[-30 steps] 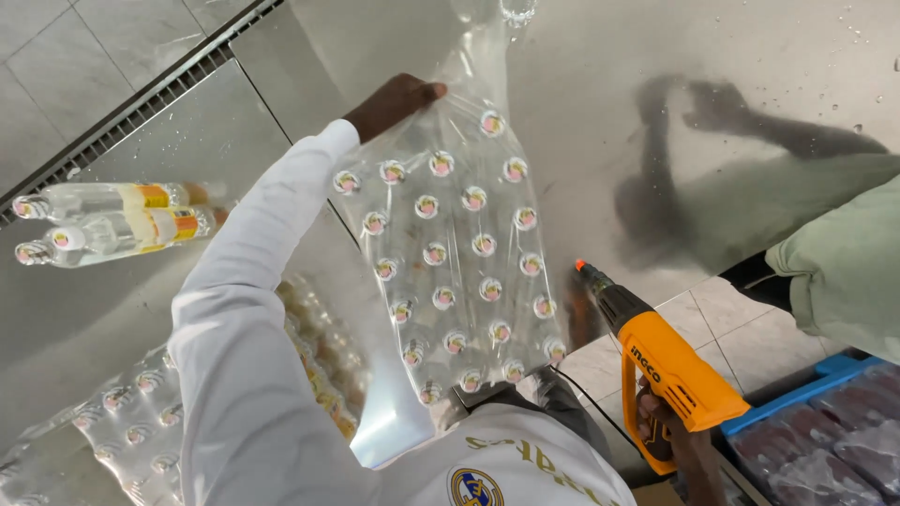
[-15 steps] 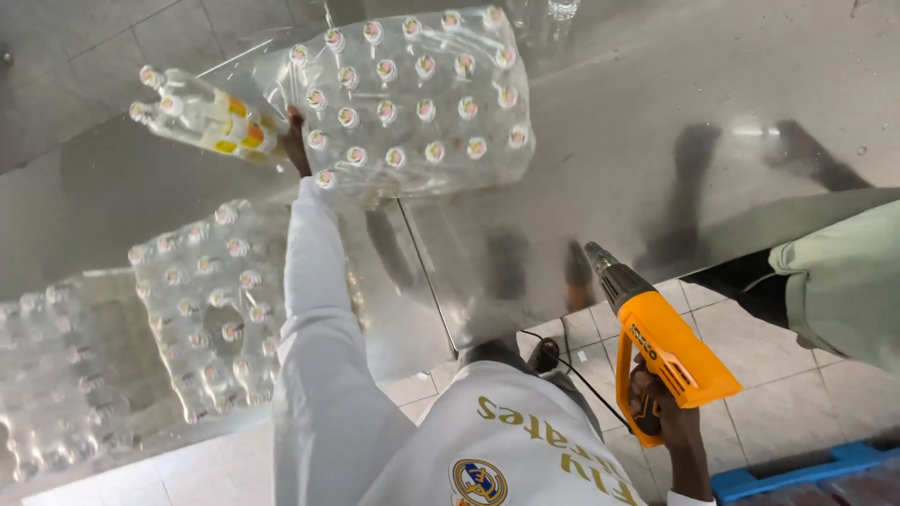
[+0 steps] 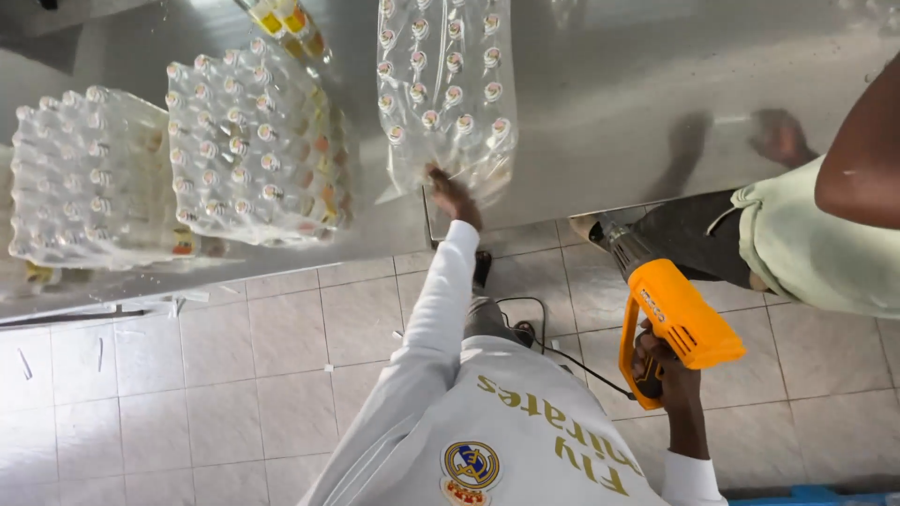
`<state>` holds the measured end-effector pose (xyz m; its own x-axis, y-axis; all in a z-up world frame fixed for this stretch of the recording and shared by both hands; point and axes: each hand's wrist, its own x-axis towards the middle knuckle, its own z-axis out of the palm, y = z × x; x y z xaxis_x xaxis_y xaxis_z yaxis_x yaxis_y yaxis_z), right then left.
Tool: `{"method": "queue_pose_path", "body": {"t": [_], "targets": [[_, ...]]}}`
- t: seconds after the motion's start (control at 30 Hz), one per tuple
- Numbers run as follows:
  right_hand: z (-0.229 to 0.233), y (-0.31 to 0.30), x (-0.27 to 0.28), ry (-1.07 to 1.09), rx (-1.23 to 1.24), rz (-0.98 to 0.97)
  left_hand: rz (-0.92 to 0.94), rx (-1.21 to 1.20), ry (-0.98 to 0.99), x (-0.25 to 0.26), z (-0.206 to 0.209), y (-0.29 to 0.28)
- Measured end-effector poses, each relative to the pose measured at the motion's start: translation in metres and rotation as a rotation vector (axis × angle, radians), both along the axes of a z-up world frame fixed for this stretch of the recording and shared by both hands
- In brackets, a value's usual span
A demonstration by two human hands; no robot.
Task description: The person uses a yellow heat gun to shrink-wrap a pack of bottled beverages on a stainless steel table. They repeatedly apply heat to the plastic film and press it down with their hand to conform it to the bottles. A second person assists by holding the pack steady.
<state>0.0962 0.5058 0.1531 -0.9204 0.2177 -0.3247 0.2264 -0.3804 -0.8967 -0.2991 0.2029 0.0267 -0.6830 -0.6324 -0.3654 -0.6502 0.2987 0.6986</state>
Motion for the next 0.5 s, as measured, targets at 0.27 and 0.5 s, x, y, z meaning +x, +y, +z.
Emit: {"method": "queue_pose_path", "body": {"t": [0.27, 0.5], "targets": [[-0.003, 0.035, 0.051, 0.030, 0.021, 0.067, 0.480, 0.938, 0.404, 0.086, 0.069, 0.052], [-0.014, 0.018, 0.064, -0.009, 0.021, 0.042, 0.431, 0.891, 0.484, 0.084, 0.009, 0.027]]}}
